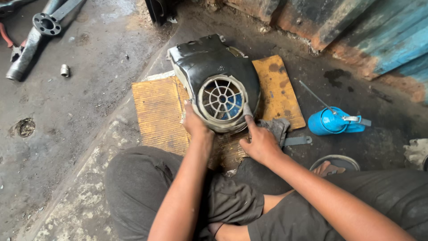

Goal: The person sits on the floor and cleans a large, dirty mechanical part, likely a fan housing, using a cloth. They wipe the exterior surfaces and the interior fan blades, occasionally turning the part over to reach different areas.

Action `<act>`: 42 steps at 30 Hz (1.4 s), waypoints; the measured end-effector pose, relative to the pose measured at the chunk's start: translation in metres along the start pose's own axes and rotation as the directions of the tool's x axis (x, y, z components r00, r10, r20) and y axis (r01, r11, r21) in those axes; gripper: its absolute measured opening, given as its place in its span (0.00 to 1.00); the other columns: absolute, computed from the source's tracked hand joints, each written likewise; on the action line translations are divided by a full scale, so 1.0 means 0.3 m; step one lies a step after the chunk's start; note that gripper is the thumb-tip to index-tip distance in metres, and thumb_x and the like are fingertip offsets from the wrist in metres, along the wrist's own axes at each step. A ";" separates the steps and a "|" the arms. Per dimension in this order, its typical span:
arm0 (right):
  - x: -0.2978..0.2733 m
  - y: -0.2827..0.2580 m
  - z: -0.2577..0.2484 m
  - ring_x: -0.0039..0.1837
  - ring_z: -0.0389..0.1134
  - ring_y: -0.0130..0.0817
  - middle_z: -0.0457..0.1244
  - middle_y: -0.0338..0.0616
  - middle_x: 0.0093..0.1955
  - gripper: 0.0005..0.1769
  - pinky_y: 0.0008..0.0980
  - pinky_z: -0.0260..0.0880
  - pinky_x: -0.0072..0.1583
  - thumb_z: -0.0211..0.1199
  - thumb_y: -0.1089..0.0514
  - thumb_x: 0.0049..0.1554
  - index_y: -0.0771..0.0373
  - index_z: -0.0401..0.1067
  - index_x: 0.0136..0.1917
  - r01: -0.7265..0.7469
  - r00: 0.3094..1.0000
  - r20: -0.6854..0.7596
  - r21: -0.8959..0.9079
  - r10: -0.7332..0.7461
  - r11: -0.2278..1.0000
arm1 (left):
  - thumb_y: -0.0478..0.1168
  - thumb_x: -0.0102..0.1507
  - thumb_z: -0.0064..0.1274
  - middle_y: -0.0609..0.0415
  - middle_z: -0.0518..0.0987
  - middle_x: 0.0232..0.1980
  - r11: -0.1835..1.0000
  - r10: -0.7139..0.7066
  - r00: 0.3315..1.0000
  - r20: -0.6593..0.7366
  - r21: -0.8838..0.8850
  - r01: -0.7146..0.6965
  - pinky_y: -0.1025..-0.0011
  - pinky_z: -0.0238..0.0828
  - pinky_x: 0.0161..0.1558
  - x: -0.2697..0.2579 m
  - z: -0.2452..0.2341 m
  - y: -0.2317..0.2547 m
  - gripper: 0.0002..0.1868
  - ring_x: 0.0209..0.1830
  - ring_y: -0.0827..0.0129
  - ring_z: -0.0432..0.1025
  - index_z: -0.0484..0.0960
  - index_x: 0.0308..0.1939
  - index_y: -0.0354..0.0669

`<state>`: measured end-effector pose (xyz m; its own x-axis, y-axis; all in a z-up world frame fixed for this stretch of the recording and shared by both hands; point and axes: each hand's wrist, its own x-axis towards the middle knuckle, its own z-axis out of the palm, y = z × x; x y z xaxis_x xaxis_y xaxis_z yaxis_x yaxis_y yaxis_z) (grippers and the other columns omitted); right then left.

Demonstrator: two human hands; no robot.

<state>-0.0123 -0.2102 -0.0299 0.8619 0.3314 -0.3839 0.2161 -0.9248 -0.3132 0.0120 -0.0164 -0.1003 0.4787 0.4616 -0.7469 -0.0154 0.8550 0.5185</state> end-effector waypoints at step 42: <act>0.185 0.209 0.035 0.52 0.71 0.51 0.66 0.70 0.61 0.49 0.44 0.74 0.53 0.60 0.51 0.61 0.65 0.37 0.83 -0.071 0.944 -0.300 0.229 0.140 0.971 | 0.67 0.66 0.45 0.44 0.82 0.47 0.929 0.180 0.907 0.381 0.238 -0.284 0.63 0.72 0.53 -0.021 0.049 -0.262 0.37 0.46 0.62 0.75 0.78 0.47 0.28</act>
<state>0.0442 -0.2479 -0.0798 0.9812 0.1271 -0.1455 0.0432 -0.8785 -0.4758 0.0232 -0.0900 -0.1303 0.7659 0.4824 -0.4251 0.0581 0.6066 0.7929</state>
